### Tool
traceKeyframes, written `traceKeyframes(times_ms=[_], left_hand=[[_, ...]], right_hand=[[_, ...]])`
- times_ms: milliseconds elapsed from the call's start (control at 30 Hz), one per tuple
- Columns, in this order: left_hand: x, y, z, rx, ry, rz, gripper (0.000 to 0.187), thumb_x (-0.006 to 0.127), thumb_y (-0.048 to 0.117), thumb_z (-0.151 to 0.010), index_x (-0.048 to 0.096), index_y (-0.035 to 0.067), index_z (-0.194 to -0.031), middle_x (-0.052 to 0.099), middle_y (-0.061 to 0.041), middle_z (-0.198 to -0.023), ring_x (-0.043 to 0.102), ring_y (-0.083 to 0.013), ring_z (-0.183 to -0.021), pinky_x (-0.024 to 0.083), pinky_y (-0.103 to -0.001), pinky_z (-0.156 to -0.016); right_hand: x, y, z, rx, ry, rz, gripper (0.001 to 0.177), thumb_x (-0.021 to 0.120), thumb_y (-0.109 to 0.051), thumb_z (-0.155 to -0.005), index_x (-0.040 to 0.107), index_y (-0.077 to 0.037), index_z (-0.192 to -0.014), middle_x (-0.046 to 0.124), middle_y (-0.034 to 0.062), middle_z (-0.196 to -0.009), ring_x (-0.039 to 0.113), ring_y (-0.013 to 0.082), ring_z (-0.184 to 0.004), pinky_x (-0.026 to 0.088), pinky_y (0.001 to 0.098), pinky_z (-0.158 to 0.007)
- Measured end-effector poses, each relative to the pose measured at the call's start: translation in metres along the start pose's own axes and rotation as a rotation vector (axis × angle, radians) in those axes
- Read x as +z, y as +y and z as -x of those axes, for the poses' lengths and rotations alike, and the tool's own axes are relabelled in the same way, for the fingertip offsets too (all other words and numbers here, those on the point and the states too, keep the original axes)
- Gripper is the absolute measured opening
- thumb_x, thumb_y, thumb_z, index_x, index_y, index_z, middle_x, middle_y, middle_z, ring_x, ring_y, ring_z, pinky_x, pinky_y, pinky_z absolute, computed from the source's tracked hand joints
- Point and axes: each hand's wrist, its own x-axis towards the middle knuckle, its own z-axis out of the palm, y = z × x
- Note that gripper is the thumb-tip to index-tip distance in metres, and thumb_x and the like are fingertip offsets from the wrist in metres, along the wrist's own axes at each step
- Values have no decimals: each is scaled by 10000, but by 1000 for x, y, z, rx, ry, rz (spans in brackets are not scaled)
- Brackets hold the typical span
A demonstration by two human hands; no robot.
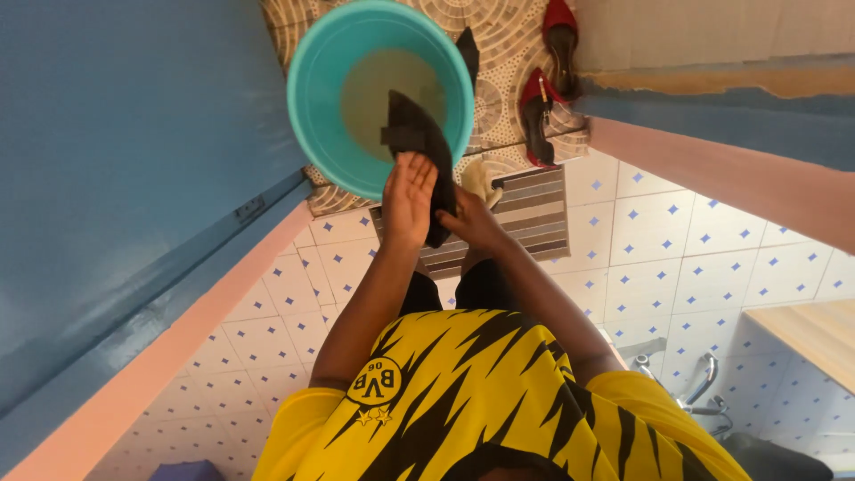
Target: The person cleans a pair of black high-heeled shoes and a red high-heeled shoe using a cloth and soapy water in a bucket. They scrub the exterior and interior of the shoes one at a time and wipe them down with the cloth.
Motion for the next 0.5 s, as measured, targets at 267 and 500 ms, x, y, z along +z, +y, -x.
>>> traceKeyframes(times_ms=[267, 500], left_hand=[[-65, 107, -22, 217, -197, 489, 515, 613, 598, -1113, 625, 91, -1202, 677, -27, -1169, 634, -144, -1090, 509, -287, -968], [-73, 142, -33, 211, 47, 381, 931, 592, 720, -920, 442, 11, -1504, 479, -67, -1535, 409, -183, -1427, 280, -331, -1244]], right_hand=[[50, -66, -75, -289, -302, -167, 565, 704, -248, -989, 519, -16, -1471, 670, 126, -1290, 641, 219, -1191, 523, 367, -1003], [32, 42, -248, -236, 372, -860, 255, 660, -229, -1074, 689, -44, -1248, 599, 1, -925, 581, 112, -826, 526, 273, -715]])
